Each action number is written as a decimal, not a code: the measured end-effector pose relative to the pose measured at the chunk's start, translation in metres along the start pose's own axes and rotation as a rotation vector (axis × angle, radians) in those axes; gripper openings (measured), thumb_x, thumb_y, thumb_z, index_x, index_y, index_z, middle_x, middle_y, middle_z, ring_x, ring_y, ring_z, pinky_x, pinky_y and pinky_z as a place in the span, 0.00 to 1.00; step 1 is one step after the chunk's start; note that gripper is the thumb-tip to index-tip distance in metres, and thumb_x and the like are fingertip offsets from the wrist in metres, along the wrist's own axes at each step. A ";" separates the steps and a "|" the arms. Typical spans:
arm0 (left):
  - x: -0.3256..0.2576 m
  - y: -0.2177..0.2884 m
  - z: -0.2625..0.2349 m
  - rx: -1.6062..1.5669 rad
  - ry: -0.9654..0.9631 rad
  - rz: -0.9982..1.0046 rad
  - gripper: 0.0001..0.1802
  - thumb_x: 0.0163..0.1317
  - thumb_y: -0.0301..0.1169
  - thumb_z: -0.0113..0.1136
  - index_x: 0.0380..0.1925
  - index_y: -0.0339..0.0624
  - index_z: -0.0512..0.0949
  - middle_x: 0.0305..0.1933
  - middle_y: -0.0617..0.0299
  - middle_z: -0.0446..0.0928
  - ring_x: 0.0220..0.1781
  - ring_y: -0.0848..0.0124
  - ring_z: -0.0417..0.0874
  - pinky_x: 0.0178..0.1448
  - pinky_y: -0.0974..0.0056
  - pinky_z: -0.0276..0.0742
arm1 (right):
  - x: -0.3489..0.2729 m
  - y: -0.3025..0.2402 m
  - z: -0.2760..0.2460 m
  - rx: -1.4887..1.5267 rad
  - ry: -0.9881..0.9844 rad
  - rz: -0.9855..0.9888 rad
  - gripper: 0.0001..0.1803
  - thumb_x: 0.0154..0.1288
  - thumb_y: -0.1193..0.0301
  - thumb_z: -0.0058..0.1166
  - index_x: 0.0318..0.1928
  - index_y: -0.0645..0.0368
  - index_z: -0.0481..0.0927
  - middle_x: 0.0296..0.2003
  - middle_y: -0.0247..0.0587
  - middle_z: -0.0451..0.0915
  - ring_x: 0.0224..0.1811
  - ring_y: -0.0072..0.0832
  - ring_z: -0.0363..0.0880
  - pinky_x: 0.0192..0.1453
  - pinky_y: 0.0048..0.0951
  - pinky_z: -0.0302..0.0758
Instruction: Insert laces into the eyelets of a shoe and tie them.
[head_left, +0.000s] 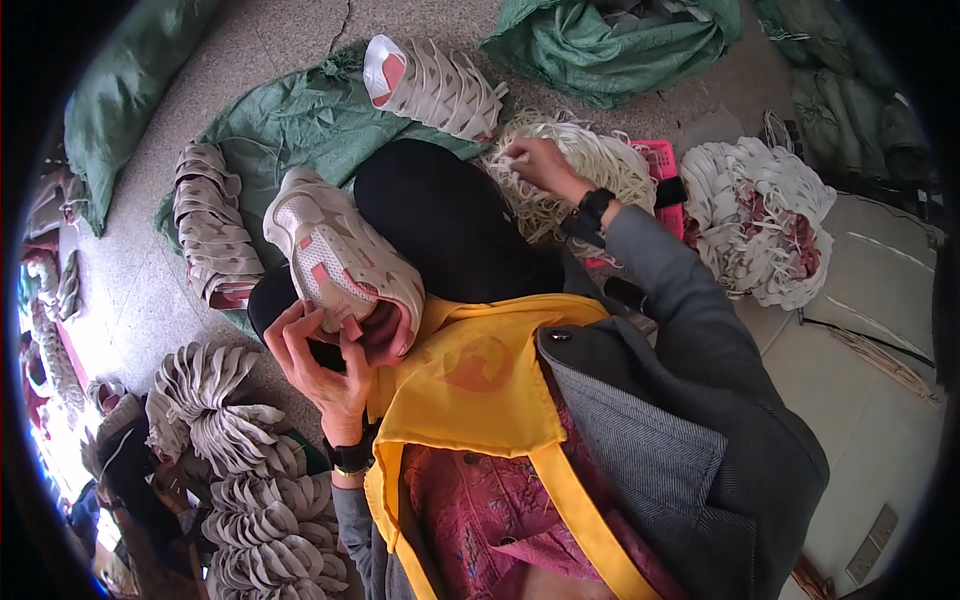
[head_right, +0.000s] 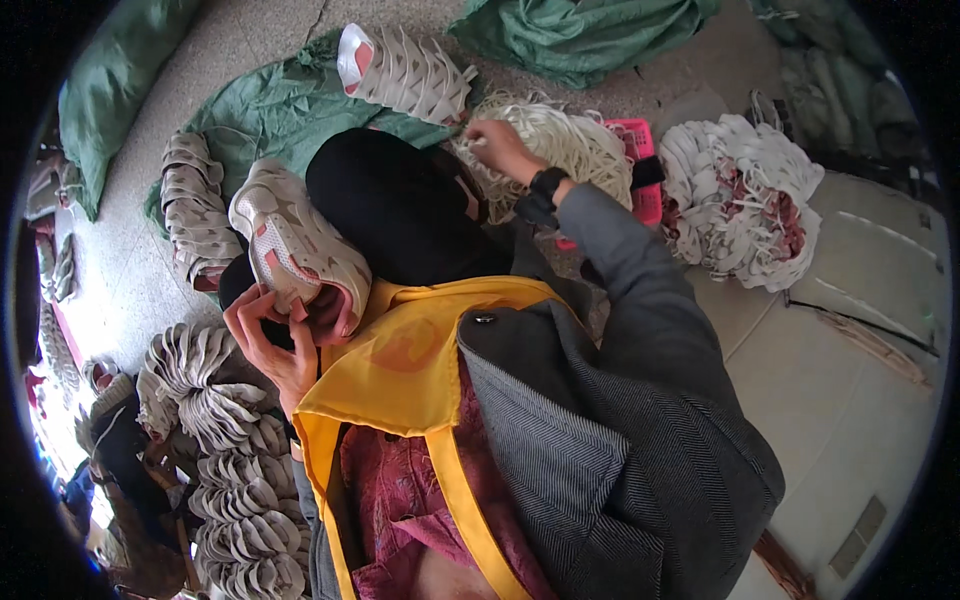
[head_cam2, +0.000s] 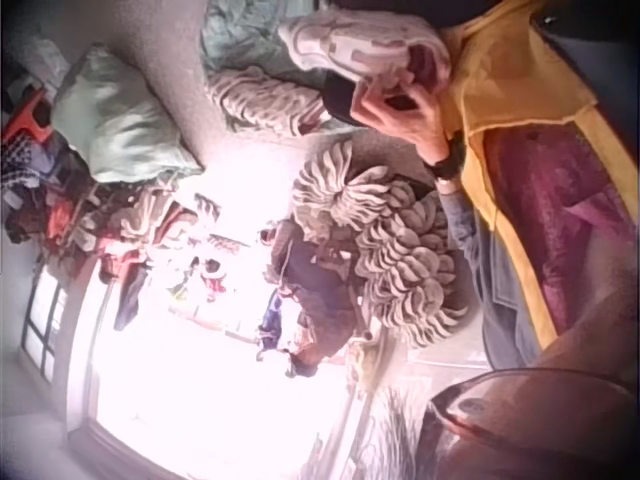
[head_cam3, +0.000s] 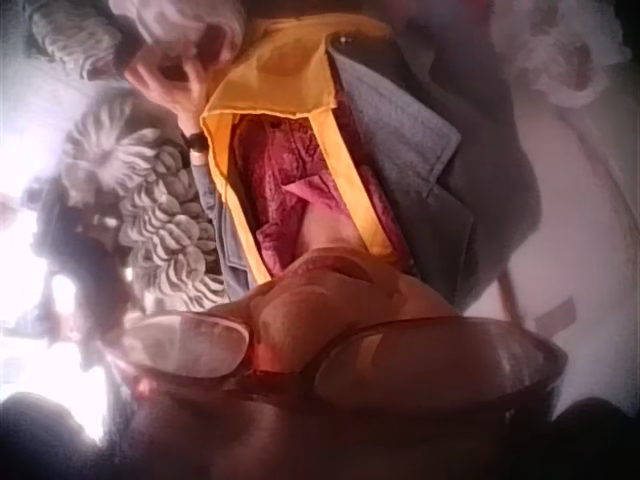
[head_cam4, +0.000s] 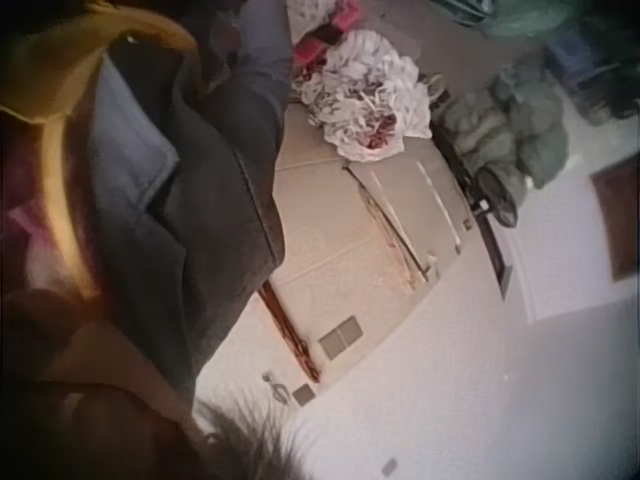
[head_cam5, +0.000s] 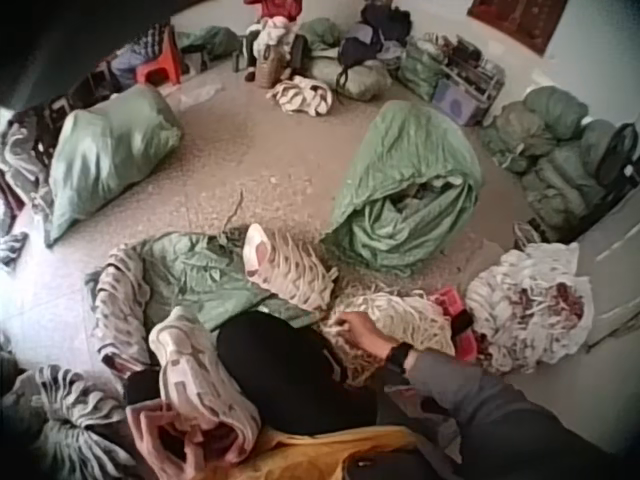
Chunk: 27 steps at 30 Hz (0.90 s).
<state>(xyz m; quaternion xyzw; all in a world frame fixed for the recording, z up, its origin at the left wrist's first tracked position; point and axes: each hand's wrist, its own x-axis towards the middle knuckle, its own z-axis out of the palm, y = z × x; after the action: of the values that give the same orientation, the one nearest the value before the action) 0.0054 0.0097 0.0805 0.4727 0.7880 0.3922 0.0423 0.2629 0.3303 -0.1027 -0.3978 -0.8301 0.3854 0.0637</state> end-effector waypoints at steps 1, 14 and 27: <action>0.000 -0.002 0.000 -0.010 -0.009 -0.025 0.16 0.54 0.27 0.66 0.42 0.37 0.76 0.51 0.47 0.75 0.53 0.53 0.78 0.57 0.55 0.76 | 0.004 0.048 0.005 -0.141 0.006 0.018 0.14 0.58 0.77 0.61 0.46 0.62 0.84 0.41 0.54 0.86 0.46 0.51 0.85 0.51 0.43 0.80; 0.002 -0.008 -0.001 -0.022 -0.011 -0.001 0.17 0.50 0.26 0.63 0.42 0.38 0.76 0.52 0.47 0.74 0.54 0.53 0.76 0.60 0.53 0.72 | 0.001 0.110 -0.021 -0.161 -0.168 0.312 0.06 0.65 0.72 0.60 0.36 0.63 0.84 0.26 0.47 0.82 0.28 0.41 0.83 0.35 0.40 0.78; 0.009 -0.004 -0.017 -0.216 -0.049 -0.057 0.11 0.62 0.17 0.61 0.44 0.35 0.75 0.56 0.52 0.77 0.41 0.74 0.76 0.54 0.66 0.75 | 0.020 -0.160 -0.107 0.308 -0.153 -0.014 0.12 0.75 0.64 0.58 0.44 0.58 0.89 0.25 0.28 0.83 0.19 0.11 0.72 0.23 0.17 0.68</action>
<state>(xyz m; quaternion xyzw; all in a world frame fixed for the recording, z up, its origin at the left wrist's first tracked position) -0.0103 0.0057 0.0924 0.4520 0.7532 0.4617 0.1233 0.1959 0.3455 0.0787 -0.3472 -0.7664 0.5367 0.0634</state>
